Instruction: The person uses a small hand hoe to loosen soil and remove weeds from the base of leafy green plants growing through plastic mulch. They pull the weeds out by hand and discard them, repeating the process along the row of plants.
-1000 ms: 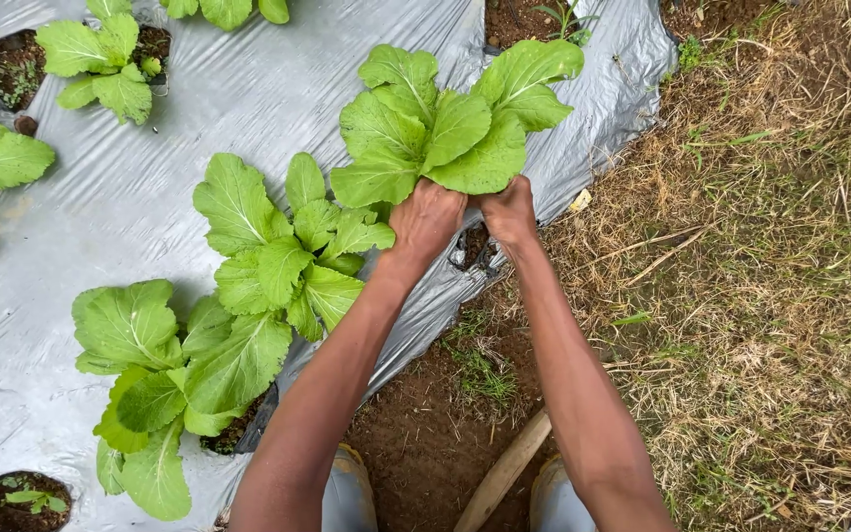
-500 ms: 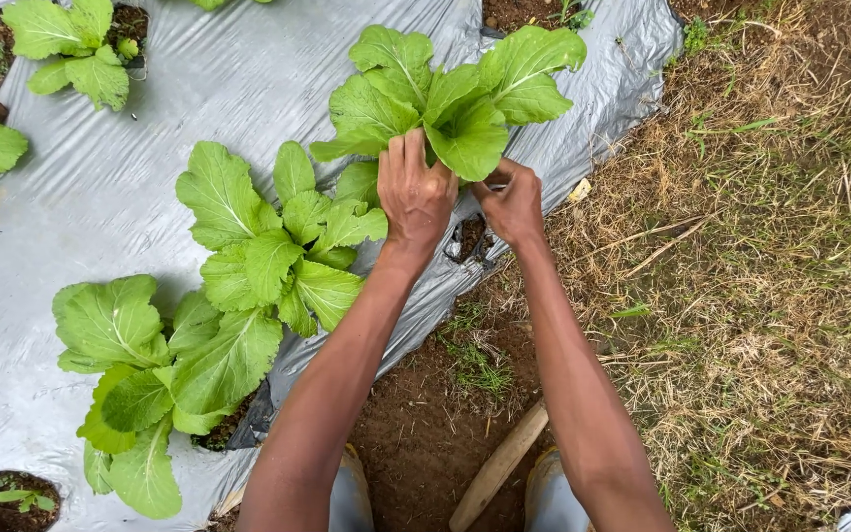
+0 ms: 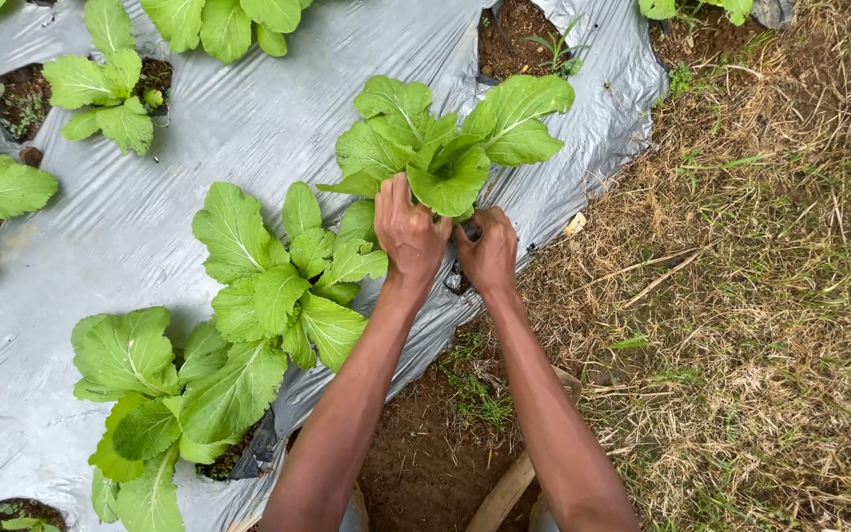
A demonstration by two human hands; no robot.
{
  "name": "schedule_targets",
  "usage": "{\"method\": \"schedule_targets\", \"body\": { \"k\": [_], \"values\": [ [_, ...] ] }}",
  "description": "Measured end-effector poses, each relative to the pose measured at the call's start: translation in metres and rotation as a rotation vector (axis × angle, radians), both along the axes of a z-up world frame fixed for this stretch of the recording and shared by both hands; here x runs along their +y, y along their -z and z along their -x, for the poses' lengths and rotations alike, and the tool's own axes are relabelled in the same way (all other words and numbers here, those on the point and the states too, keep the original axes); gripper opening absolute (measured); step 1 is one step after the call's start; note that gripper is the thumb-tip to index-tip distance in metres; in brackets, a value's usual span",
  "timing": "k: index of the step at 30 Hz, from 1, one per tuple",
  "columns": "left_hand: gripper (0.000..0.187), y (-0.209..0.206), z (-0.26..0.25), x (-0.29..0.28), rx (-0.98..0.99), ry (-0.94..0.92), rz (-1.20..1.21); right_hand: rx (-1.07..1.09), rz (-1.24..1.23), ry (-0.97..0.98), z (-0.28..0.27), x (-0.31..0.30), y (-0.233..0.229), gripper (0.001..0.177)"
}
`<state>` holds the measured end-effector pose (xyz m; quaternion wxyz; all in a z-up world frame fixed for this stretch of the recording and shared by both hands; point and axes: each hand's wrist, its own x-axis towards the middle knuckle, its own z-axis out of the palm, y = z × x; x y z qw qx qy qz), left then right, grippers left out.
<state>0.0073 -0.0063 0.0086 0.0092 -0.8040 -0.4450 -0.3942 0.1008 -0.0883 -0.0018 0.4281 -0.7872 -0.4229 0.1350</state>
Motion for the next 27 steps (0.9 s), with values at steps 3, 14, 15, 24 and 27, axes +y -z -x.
{"method": "schedule_targets", "body": {
  "k": [3,14,15,24,27],
  "values": [
    [0.042,-0.002,0.000,-0.004,-0.062,-0.007,0.050,-0.063,0.028,0.050,0.004,0.003,-0.003,0.008],
    [0.039,0.026,-0.001,-0.002,-0.137,-0.026,0.188,0.175,0.043,0.004,-0.005,0.002,-0.005,0.012],
    [0.039,0.028,0.000,-0.003,-0.128,-0.033,0.189,0.256,0.007,-0.018,-0.008,-0.003,-0.009,0.013],
    [0.038,0.023,0.001,-0.005,-0.159,-0.011,0.234,0.667,0.686,-0.648,-0.030,-0.062,-0.121,0.040],
    [0.037,0.017,-0.001,-0.009,-0.119,-0.036,0.201,0.573,0.586,-0.498,-0.031,-0.057,-0.115,0.029]
  ]
}}
